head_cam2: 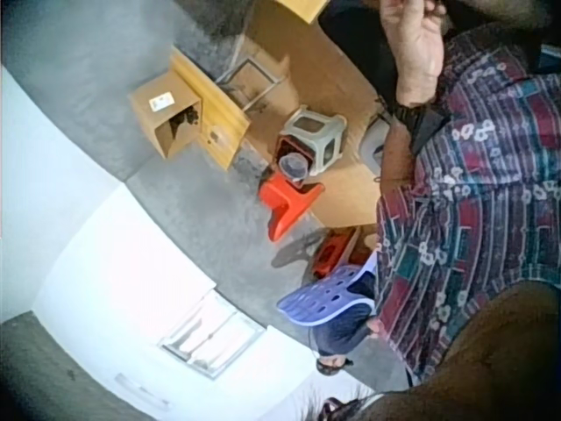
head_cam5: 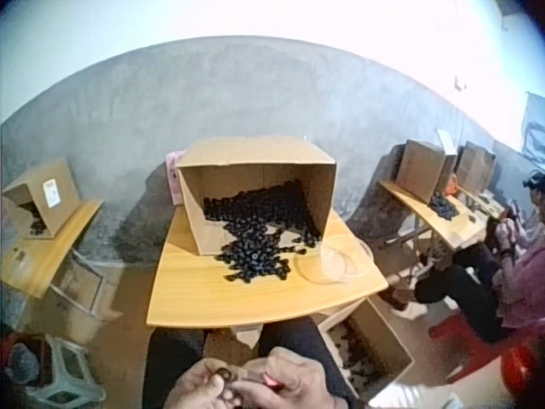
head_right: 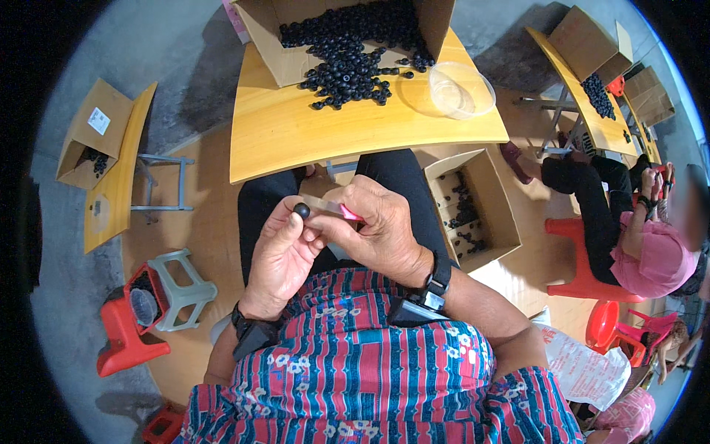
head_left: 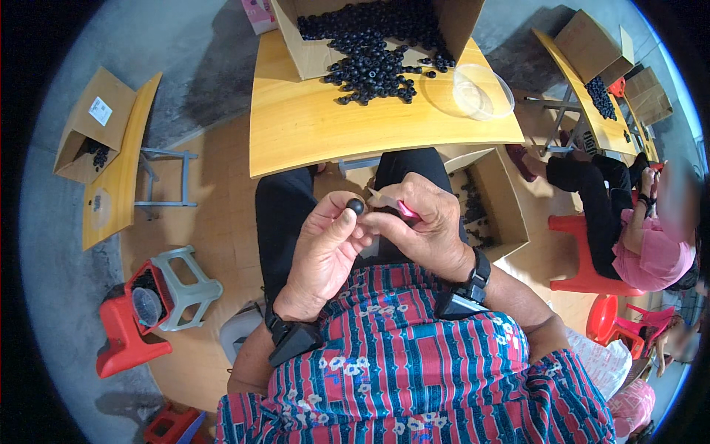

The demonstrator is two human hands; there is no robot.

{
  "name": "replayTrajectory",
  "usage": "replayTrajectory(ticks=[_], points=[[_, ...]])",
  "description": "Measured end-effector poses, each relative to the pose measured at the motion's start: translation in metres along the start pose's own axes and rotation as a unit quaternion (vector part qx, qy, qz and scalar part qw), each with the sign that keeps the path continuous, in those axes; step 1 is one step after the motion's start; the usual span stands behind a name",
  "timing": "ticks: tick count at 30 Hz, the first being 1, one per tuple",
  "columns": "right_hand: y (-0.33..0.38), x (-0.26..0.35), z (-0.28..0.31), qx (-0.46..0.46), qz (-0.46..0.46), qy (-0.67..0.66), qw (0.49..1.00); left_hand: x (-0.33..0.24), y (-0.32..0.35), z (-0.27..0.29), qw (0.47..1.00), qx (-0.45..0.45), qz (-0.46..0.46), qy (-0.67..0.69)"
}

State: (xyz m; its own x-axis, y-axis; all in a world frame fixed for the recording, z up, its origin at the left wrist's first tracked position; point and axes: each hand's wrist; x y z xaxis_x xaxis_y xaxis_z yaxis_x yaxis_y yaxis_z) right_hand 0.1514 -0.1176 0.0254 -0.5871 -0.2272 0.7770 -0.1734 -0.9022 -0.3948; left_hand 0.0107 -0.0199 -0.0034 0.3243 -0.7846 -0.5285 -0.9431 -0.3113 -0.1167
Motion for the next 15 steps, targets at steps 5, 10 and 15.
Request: replayTrajectory(ticks=[5, 10, 15], points=[[0.006, -0.003, 0.006, 0.043, 0.002, -0.012, 0.999, -0.005, 0.0, -0.004, 0.995, 0.029, -0.033, -0.094], [0.003, 0.001, 0.007, 0.062, 0.016, 0.03, 0.997, -0.004, 0.002, 0.002, 0.994, 0.015, -0.043, -0.097], [0.002, 0.006, 0.009, 0.07, 0.024, 0.082, 0.994, -0.006, 0.004, 0.007, 0.993, 0.019, -0.035, -0.108]])
Point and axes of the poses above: each hand's wrist, its own y-axis away from the middle knuckle, its own z-axis out of the back of the hand, x = y × z, and after that the axes turned 14 degrees about x, right-handed
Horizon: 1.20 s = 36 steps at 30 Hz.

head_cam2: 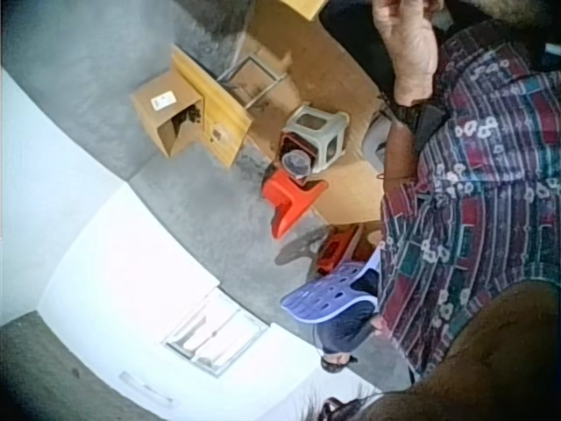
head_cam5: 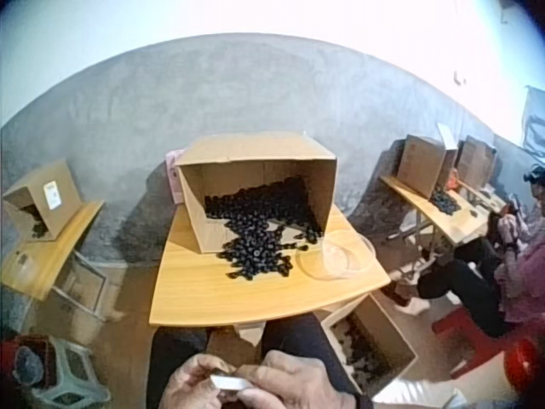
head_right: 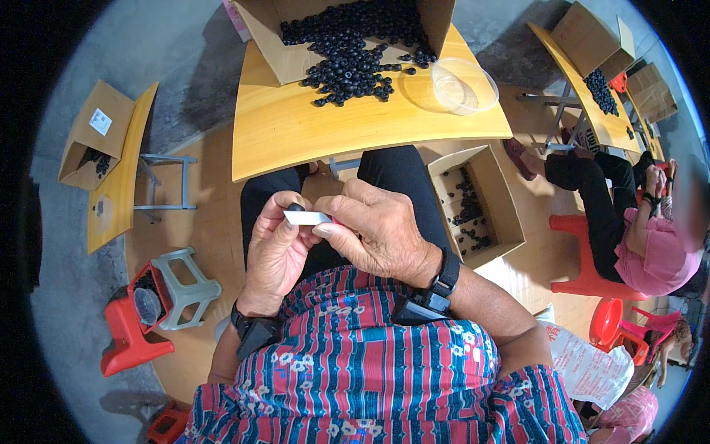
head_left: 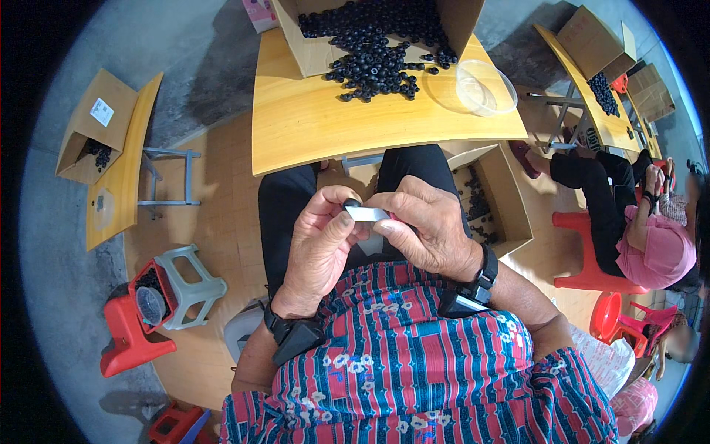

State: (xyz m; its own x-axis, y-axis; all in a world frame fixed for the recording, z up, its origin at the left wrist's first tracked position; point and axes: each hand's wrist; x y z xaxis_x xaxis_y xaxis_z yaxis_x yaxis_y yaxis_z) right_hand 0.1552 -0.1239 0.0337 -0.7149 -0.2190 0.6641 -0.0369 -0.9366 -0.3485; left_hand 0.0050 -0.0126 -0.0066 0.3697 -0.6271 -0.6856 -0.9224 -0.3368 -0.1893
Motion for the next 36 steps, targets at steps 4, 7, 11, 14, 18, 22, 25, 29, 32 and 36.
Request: replayTrajectory(ticks=[4, 7, 11, 14, 18, 22, 25, 29, 32, 36], points=[[-0.001, 0.001, 0.001, -0.001, 0.005, 0.021, 1.0, -0.001, 0.0, -0.001, 1.0, 0.011, -0.011, -0.002], [-0.002, 0.002, 0.001, 0.005, 0.002, 0.031, 0.999, -0.001, 0.0, -0.001, 1.0, 0.011, -0.011, -0.006], [-0.002, 0.003, 0.001, 0.011, 0.008, 0.046, 0.999, -0.002, 0.001, -0.001, 1.0, 0.014, -0.012, -0.01], [-0.002, 0.004, 0.0, 0.01, 0.011, 0.048, 0.999, -0.001, 0.001, -0.003, 1.0, 0.015, -0.012, -0.009], [-0.003, 0.001, -0.001, 0.014, 0.004, 0.03, 0.999, 0.0, 0.001, 0.002, 1.0, 0.012, -0.01, -0.008], [-0.004, 0.005, 0.001, 0.02, 0.012, 0.038, 0.999, -0.003, 0.002, 0.0, 1.0, 0.014, -0.014, -0.02], [-0.006, 0.002, 0.001, 0.016, 0.016, 0.036, 0.999, -0.004, 0.0, 0.002, 0.999, 0.013, -0.015, -0.035], [-0.007, 0.003, 0.002, 0.025, 0.006, 0.032, 0.999, -0.006, -0.001, 0.003, 0.998, 0.022, -0.016, -0.064], [-0.008, 0.002, 0.001, 0.025, 0.001, 0.029, 0.999, -0.008, -0.003, -0.002, 0.997, -0.004, -0.006, -0.076], [-0.007, -0.011, -0.007, -0.022, -0.111, 0.0, 0.994, -0.005, -0.004, 0.006, 0.997, -0.002, 0.014, -0.07]])
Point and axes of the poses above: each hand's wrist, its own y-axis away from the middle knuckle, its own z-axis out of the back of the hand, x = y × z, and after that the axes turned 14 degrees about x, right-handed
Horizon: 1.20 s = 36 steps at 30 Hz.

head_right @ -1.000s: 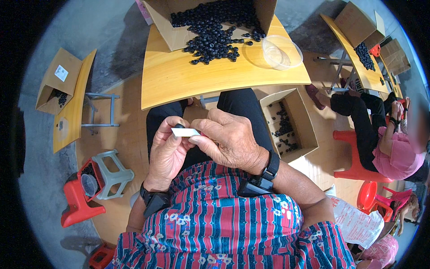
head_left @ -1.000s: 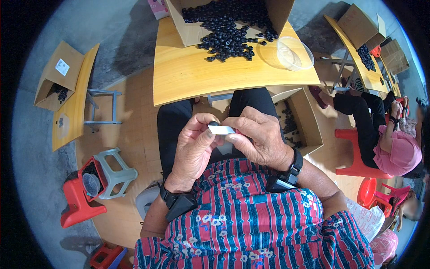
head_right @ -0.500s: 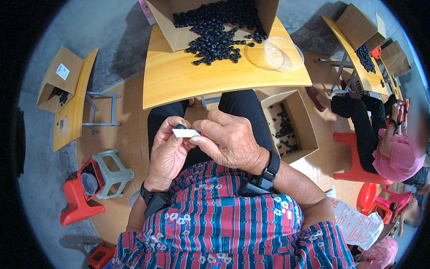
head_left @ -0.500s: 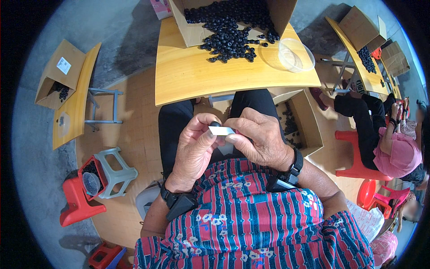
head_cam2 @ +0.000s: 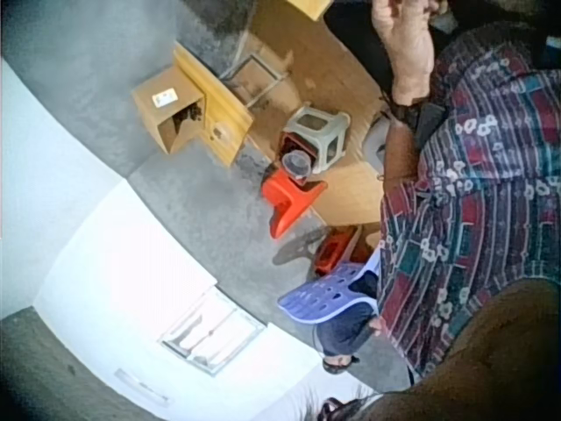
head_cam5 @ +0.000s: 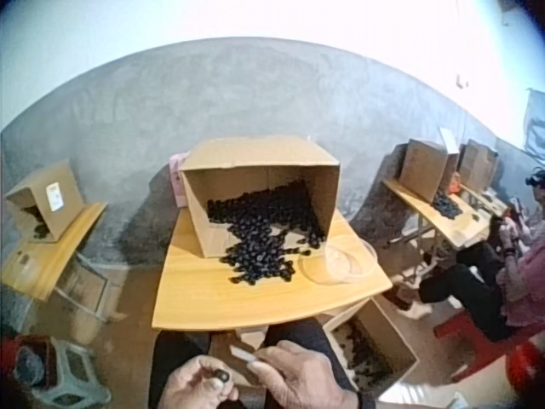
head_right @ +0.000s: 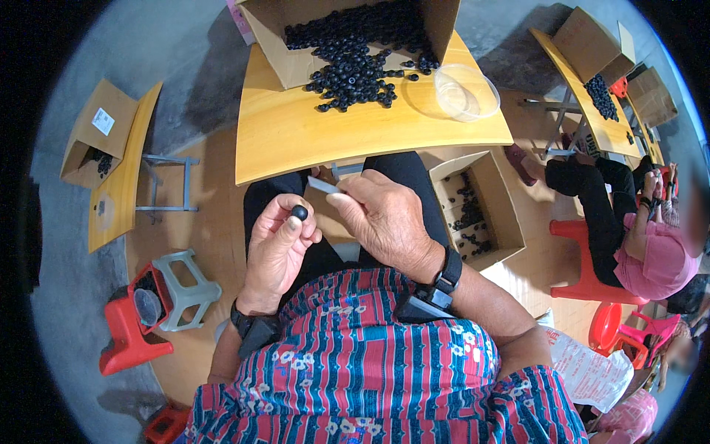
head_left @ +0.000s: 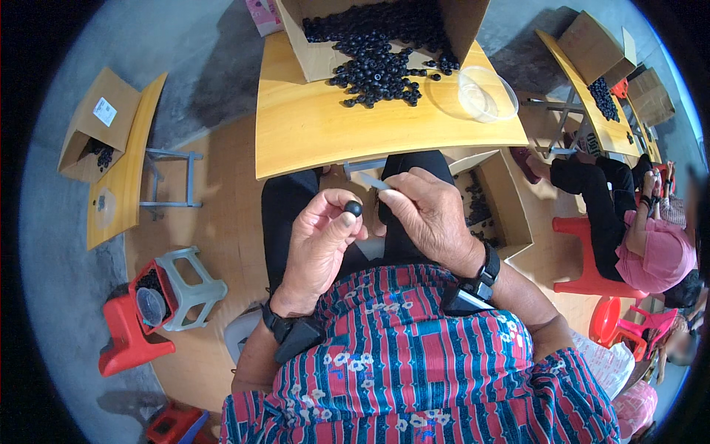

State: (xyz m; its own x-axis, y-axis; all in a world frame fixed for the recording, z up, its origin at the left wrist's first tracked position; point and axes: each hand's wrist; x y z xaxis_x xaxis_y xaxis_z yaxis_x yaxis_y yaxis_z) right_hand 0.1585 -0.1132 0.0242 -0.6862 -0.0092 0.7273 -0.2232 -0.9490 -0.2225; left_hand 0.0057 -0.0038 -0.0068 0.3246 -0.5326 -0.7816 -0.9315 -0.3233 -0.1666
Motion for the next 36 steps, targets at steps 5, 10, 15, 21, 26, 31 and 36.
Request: replayTrajectory(ticks=[5, 10, 15, 21, 26, 31, 36], points=[[0.002, -0.007, 0.003, -0.011, -0.06, -0.032, 0.998, 0.003, -0.008, 0.002, 1.0, -0.003, 0.019, 0.016], [0.002, -0.017, -0.006, -0.047, 0.004, -0.19, 0.981, 0.006, -0.015, 0.006, 0.999, -0.017, 0.032, 0.001], [-0.006, -0.019, -0.006, 0.004, 0.018, -0.213, 0.977, 0.005, -0.029, -0.004, 0.998, -0.019, 0.041, 0.044], [-0.01, -0.025, -0.01, -0.022, 0.023, -0.204, 0.978, 0.015, -0.031, 0.008, 0.993, -0.013, 0.059, 0.106], [-0.01, -0.027, -0.007, -0.044, 0.022, -0.158, 0.986, 0.02, -0.036, 0.004, 0.985, -0.035, 0.08, 0.146], [-0.008, -0.038, -0.011, -0.079, 0.022, -0.156, 0.984, 0.02, -0.051, 0.011, 0.975, -0.061, 0.08, 0.196], [-0.006, -0.045, -0.012, -0.106, -0.04, -0.256, 0.96, 0.005, -0.072, 0.02, 0.986, -0.013, 0.039, 0.162]])
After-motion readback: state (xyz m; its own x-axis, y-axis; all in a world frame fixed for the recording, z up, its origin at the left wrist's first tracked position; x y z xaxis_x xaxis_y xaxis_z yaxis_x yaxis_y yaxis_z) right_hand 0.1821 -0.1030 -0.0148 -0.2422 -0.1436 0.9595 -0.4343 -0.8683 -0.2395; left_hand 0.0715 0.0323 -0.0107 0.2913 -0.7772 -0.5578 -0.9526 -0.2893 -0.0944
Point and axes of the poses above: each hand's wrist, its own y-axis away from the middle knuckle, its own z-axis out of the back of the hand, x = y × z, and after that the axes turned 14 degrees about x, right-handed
